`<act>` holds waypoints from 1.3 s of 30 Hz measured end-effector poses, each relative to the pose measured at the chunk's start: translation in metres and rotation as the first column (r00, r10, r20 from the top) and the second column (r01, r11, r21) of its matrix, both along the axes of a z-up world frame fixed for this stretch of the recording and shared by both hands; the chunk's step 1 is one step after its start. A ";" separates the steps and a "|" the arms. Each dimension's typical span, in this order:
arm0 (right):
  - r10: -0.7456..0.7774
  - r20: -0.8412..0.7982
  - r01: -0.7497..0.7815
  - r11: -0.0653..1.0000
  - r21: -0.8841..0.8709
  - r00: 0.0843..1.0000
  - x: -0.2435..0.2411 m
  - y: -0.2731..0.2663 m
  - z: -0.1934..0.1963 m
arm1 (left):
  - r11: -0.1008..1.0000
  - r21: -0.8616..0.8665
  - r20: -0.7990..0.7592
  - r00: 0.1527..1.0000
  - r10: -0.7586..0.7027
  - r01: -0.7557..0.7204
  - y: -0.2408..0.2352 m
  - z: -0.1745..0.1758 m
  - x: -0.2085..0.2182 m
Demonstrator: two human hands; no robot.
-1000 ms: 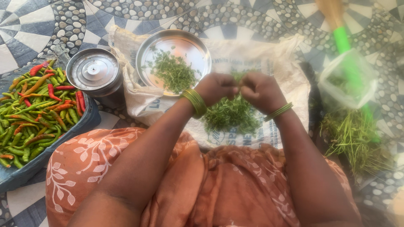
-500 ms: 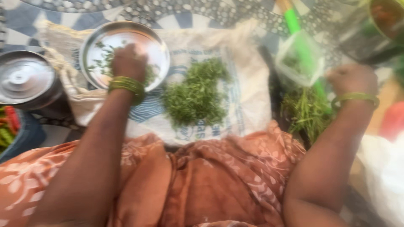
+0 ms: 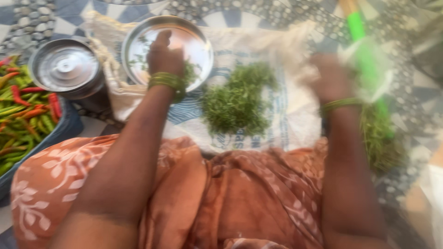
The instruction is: The person sits on a tiled floor and sorts a pile of green leafy vegetables by hand. They pick up bunches of greens, separate the leaves from the stems, and place the sorted leaves onto a metal plate. A basket of green and red chilies and a metal container are visible nearby.
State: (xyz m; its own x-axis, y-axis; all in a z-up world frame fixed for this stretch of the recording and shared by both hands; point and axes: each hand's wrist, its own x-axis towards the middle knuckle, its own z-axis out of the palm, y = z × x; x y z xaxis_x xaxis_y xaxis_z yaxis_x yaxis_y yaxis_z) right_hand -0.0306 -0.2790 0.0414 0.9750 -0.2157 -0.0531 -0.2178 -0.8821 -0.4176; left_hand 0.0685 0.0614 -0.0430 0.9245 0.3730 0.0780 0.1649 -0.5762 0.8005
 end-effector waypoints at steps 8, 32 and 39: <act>0.487 -0.373 -0.600 0.739 -0.307 0.790 -0.028 0.181 -0.053 | 0.996 -0.089 0.082 0.997 -0.007 0.015 -0.006 0.010 -0.004; -0.528 -0.114 0.539 0.803 0.254 0.841 0.009 -0.021 -0.112 | 0.981 -0.012 0.199 0.962 -0.186 0.192 -0.002 -0.028 0.002; -0.484 -0.276 0.522 0.849 0.081 0.831 0.025 -0.026 -0.195 | 0.974 -0.036 0.018 0.974 -0.225 0.226 -0.011 -0.001 -0.017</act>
State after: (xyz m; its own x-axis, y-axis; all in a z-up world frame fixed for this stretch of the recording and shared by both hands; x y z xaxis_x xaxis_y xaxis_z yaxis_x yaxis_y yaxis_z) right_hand -0.0057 -0.3048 -0.1533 0.6869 -0.6437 -0.3373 -0.7226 -0.5557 -0.4112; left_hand 0.0517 0.0502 -0.0436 0.9841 0.1582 0.0812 0.0231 -0.5666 0.8237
